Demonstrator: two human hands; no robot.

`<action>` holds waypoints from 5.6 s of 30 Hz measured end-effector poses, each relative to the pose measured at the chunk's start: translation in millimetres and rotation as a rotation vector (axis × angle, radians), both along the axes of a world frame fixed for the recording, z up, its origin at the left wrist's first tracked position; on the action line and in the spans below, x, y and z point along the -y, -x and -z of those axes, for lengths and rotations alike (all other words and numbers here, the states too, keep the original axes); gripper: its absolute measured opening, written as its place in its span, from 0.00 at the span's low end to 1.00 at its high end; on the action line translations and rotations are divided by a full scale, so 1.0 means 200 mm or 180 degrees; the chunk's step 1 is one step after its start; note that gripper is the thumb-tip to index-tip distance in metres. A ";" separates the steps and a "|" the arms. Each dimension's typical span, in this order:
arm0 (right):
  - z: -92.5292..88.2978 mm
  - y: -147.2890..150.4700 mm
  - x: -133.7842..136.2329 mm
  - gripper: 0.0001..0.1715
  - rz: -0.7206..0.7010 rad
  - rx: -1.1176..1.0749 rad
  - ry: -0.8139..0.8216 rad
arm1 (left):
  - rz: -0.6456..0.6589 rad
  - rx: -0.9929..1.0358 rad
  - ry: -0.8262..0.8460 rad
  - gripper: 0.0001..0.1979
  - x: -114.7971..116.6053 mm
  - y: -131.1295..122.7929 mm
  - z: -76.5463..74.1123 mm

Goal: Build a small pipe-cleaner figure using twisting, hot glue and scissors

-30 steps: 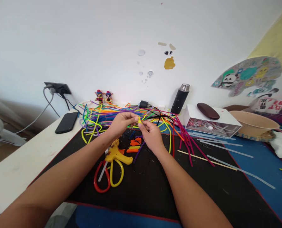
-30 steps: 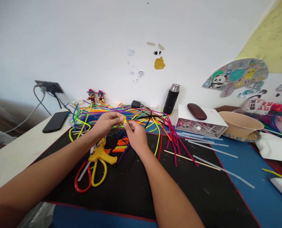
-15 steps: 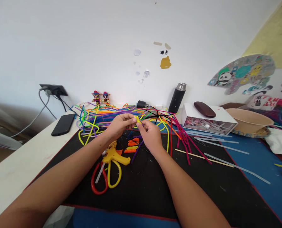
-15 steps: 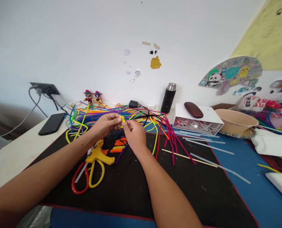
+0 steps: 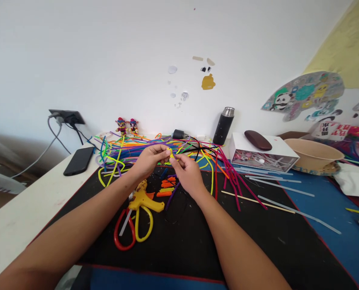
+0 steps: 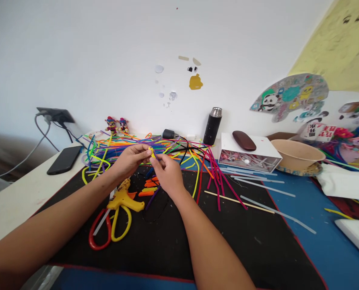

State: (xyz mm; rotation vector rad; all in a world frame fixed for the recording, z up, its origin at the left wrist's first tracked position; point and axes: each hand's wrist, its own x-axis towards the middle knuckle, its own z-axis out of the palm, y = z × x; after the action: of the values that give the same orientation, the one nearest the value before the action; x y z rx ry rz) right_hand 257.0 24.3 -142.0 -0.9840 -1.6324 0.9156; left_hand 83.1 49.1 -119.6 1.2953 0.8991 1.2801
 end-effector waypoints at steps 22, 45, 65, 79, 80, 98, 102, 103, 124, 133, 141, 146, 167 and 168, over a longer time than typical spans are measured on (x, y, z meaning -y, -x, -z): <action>-0.04 0.01 0.02 0.30 -0.0980 -0.1379 0.1345 | 0.0530 0.0253 0.0370 0.22 0.01 0.05 -0.03; -0.05 0.01 0.01 0.30 -0.0877 -0.1566 0.1367 | 0.0627 0.0035 0.0386 0.21 0.01 0.06 -0.02; -0.05 0.00 0.02 0.30 -0.1080 -0.1572 0.1581 | 0.0795 0.0393 0.0458 0.21 0.03 0.04 -0.04; -0.07 0.00 0.00 0.35 -0.0621 -0.1702 0.1514 | 0.0305 0.0276 0.0224 0.18 0.01 0.04 -0.06; -0.07 0.00 0.00 0.34 -0.0597 -0.1611 0.1417 | 0.0267 0.0212 0.0179 0.17 0.02 0.04 -0.06; 0.00 0.01 0.01 0.18 0.0092 0.0189 -0.0183 | -0.0212 -0.0612 -0.0281 0.20 0.06 -0.03 -0.07; 0.01 0.02 0.00 0.20 0.0078 0.0119 -0.0108 | -0.0327 -0.0559 -0.0321 0.20 0.07 -0.05 -0.05; 0.01 0.02 -0.01 0.20 0.0078 0.0155 -0.0085 | -0.0344 -0.0533 -0.0291 0.20 0.07 -0.06 -0.05; 0.00 0.01 0.01 0.22 0.0257 0.0229 -0.0046 | 0.0329 0.0010 0.0363 0.22 0.01 0.00 0.00; 0.03 0.02 0.01 0.24 -0.0121 -0.0045 0.0274 | 0.0257 0.0241 0.0501 0.23 0.00 0.02 -0.01; -0.02 0.02 0.02 0.31 -0.0176 -0.0432 0.0471 | 0.0185 0.0520 0.0540 0.23 -0.02 0.04 -0.01; -0.02 0.02 0.02 0.29 -0.0229 -0.0528 0.0571 | 0.0306 0.0515 0.0486 0.21 -0.01 0.03 0.00; -0.02 0.02 0.02 0.26 -0.0279 -0.0612 0.0737 | 0.0522 0.0298 0.0586 0.22 0.00 0.03 0.00; -0.02 0.02 0.02 0.26 -0.0288 -0.0618 0.0736 | 0.0520 0.0288 0.0586 0.21 0.00 0.03 0.00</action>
State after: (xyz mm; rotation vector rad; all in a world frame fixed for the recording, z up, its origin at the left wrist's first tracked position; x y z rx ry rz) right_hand 252.3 20.7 -137.8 -0.9490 -1.4386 1.2436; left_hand 76.7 50.0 -120.2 1.1332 0.8102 1.0932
